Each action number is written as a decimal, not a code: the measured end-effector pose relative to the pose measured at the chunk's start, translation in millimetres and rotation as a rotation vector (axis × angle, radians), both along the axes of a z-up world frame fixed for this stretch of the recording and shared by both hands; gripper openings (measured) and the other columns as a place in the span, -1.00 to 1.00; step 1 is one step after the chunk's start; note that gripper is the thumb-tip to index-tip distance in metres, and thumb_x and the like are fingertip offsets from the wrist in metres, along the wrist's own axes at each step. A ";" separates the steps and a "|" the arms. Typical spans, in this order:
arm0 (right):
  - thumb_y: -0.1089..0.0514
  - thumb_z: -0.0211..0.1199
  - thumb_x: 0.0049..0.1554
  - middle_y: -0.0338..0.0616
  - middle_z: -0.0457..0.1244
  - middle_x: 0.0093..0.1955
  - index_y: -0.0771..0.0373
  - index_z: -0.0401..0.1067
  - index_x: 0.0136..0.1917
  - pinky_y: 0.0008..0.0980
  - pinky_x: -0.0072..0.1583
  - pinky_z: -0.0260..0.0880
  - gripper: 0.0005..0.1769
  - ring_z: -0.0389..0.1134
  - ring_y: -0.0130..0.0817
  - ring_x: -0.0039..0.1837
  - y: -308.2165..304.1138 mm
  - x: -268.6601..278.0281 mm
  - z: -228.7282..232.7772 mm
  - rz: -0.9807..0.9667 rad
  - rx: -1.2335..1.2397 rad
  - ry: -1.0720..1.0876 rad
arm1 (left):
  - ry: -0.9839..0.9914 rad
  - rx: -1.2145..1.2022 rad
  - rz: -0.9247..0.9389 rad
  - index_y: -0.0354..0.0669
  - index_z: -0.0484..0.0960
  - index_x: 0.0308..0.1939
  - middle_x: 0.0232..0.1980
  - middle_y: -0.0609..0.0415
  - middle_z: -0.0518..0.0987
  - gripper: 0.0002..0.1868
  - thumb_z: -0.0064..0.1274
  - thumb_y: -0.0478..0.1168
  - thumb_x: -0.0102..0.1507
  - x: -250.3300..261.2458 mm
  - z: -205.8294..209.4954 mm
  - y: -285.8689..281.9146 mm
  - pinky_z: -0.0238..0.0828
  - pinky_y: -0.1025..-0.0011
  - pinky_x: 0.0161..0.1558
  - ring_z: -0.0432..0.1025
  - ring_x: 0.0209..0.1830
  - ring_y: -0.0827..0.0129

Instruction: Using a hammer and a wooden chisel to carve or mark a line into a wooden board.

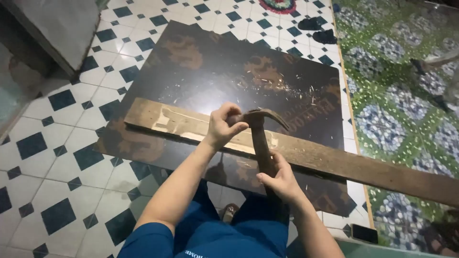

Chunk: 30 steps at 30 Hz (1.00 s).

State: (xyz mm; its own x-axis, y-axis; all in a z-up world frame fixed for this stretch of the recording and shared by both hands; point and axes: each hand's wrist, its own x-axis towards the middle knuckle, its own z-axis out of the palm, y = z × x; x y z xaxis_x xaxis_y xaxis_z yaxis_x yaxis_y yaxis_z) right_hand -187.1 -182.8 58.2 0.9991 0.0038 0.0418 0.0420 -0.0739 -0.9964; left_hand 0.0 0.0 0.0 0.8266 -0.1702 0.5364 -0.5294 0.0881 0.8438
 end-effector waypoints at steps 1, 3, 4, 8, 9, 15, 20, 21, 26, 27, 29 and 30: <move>0.35 0.54 -0.13 0.12 0.42 -0.15 0.39 0.37 0.26 -0.18 -0.13 0.51 -0.30 0.46 -0.18 -0.18 1.1 1.6 -5.8 -0.001 0.006 0.001 | 0.001 0.006 -0.001 0.00 0.63 -0.22 -0.52 0.08 0.57 -0.45 0.49 0.24 -0.02 -3.2 3.1 1.8 0.28 0.50 -0.50 0.36 -0.55 0.50; 0.33 0.44 0.00 0.00 0.40 -0.25 0.36 0.39 0.19 -0.29 -0.20 0.48 -0.51 0.43 -0.28 -0.25 3.3 6.2 -16.7 -0.061 -0.018 -0.071 | 0.024 -0.104 -0.113 -0.08 0.57 -0.09 -0.46 0.09 0.60 -0.40 0.56 0.03 -0.03 -8.0 10.2 5.1 0.33 0.55 -0.48 0.42 -0.49 0.54; 0.33 0.44 0.00 0.00 0.40 -0.25 0.36 0.39 0.19 -0.29 -0.20 0.48 -0.51 0.43 -0.28 -0.25 9.4 5.9 -14.7 -0.062 -0.015 -0.074 | 0.021 -0.101 -0.113 -0.08 0.57 -0.09 -0.46 0.09 0.60 -0.40 0.56 0.03 -0.03 -9.6 5.6 9.3 0.33 0.55 -0.48 0.42 -0.49 0.54; 0.34 0.41 0.01 -0.03 0.38 -0.34 0.32 0.50 -0.01 -0.26 -0.20 0.43 -0.75 0.39 -0.31 -0.28 1.9 24.4 -17.6 -0.231 -0.050 -0.116 | 0.110 0.018 -0.138 0.00 0.55 0.01 -0.37 0.13 0.63 -0.47 0.50 -0.09 0.06 3.4 -19.0 15.4 0.39 0.52 -0.31 0.46 -0.40 0.47; 0.29 0.45 0.01 -0.05 0.37 -0.28 0.31 0.50 0.05 -0.25 -0.15 0.40 -0.68 0.37 -0.35 -0.22 -6.1 25.9 -23.9 -0.264 -0.076 -0.091 | 0.181 0.148 -0.101 0.09 0.59 0.00 -0.28 0.16 0.69 -0.60 0.41 -0.11 0.14 3.2 -30.9 15.5 0.52 0.38 -0.12 0.57 -0.27 0.37; 0.08 0.36 0.02 0.44 0.31 0.23 0.44 0.29 0.41 0.23 0.32 0.32 -0.25 0.31 0.32 0.34 -20.5 79.7 -16.7 -0.182 -0.899 0.330 | 0.275 -0.248 0.098 -0.11 0.60 -0.15 -0.44 0.13 0.57 -0.88 0.21 -0.30 0.27 33.4 -17.4 44.0 0.45 0.52 -0.39 0.47 -0.49 0.48; -0.06 0.30 0.07 0.14 0.42 -0.01 0.19 0.42 0.17 0.00 0.06 0.49 -0.53 0.47 0.09 0.14 -24.5 132.7 -83.1 -0.120 -1.174 0.332 | 0.181 -0.190 0.029 -0.14 0.58 -0.10 -0.43 0.12 0.52 -0.86 0.19 -0.24 0.31 39.4 -16.5 59.5 0.44 0.51 -0.29 0.46 -0.42 0.46; -0.17 0.28 0.07 -0.03 0.45 -0.09 0.03 0.42 0.10 -0.14 -0.04 0.52 -0.60 0.53 -0.07 0.05 -33.2 150.5 -112.3 -0.107 -1.267 0.362 | 0.186 -0.204 -0.056 -0.14 0.52 -0.02 -0.45 0.15 0.46 -0.85 0.08 -0.19 0.38 39.8 -17.3 61.8 0.41 0.52 -0.23 0.43 -0.40 0.46; 0.05 0.26 0.14 0.31 0.38 0.12 0.38 0.39 0.26 0.09 0.12 0.50 -0.50 0.43 0.19 0.23 -5.9 138.4 -54.9 0.057 -1.114 0.369 | 0.232 -0.239 -0.112 -0.02 0.39 0.13 -0.25 0.20 0.42 -0.68 -0.06 0.06 0.45 30.8 -32.9 57.4 0.43 0.54 -0.06 0.41 -0.23 0.55; 0.09 0.29 0.12 0.35 0.37 0.13 0.43 0.39 0.27 0.14 0.12 0.49 -0.48 0.41 0.23 0.24 -4.0 137.1 -47.7 0.081 -1.112 0.357 | 0.227 -0.251 -0.124 -0.05 0.39 0.16 -0.24 0.21 0.41 -0.68 -0.02 0.01 0.45 29.9 -34.7 55.3 0.42 0.55 -0.01 0.39 -0.18 0.56; 0.12 0.29 0.12 0.38 0.36 0.14 0.46 0.38 0.28 0.14 0.12 0.49 -0.47 0.41 0.25 0.24 -2.1 130.0 -46.1 0.076 -1.089 0.349 | 0.267 -0.163 -0.113 -0.06 0.42 0.15 -0.26 0.25 0.43 -0.68 0.06 -0.03 0.41 23.1 -24.4 56.5 0.42 0.55 -0.02 0.37 -0.20 0.58; 0.14 0.29 0.12 0.40 0.35 0.15 0.48 0.36 0.30 0.15 0.12 0.49 -0.46 0.40 0.27 0.24 -1.5 126.9 -43.9 0.067 -1.064 0.335 | 0.301 -0.075 -0.104 -0.06 0.45 0.13 -0.28 0.29 0.44 -0.66 0.15 -0.07 0.37 19.9 -17.9 56.9 0.42 0.55 -0.04 0.35 -0.23 0.60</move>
State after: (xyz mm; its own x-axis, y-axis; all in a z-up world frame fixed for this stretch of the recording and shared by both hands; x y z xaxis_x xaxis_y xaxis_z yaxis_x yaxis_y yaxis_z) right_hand -60.1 -184.4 14.3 0.9558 -0.0680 -0.2859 -0.1804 -0.9037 -0.3883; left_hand 19.9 56.9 -17.9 0.9302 -0.2314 0.2848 -0.2421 0.1961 0.9502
